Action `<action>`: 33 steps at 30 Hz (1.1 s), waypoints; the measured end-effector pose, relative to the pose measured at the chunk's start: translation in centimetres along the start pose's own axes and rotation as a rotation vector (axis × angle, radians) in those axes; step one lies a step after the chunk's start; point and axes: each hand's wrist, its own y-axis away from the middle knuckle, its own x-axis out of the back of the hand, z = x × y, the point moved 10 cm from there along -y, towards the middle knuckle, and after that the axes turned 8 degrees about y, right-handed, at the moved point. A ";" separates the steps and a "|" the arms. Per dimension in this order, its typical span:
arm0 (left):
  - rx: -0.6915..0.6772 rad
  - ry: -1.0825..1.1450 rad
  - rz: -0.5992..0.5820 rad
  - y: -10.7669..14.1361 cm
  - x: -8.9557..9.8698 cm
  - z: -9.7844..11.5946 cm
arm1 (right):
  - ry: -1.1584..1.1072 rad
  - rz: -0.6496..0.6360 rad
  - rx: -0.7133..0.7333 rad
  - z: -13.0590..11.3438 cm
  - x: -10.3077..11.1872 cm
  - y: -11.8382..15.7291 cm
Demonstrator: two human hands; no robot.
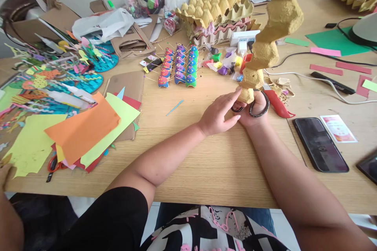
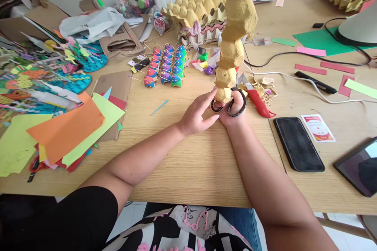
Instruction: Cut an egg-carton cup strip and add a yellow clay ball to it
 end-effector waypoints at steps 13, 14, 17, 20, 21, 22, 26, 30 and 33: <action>0.019 -0.019 -0.017 0.3 -0.2 -0.4 | 0.051 -0.007 -0.026 0.2 0.2 0.1; 0.020 -0.018 -0.016 0.2 -0.2 -0.4 | 0.050 -0.008 -0.030 0.3 0.2 0.1; 0.012 -0.007 -0.005 0.1 -0.1 -0.1 | 0.051 -0.010 -0.038 0.4 0.2 0.0; 0.003 0.006 0.020 0.0 0.2 0.1 | 0.048 -0.003 -0.034 0.4 0.4 0.0; 0.006 0.008 0.022 0.0 0.2 0.1 | 0.043 0.000 -0.031 0.4 0.4 0.0; 0.012 0.006 0.018 0.0 0.2 0.0 | 0.037 0.002 -0.030 0.4 0.4 0.0; 0.039 -0.005 -0.008 0.2 0.0 -0.4 | 0.031 0.002 -0.031 0.4 0.4 0.0; 0.027 0.007 -0.004 0.2 0.0 -0.3 | 0.038 0.010 -0.031 0.2 0.2 0.1; 0.035 0.011 -0.008 0.1 -0.1 -0.3 | 0.021 0.031 -0.029 0.1 0.2 0.1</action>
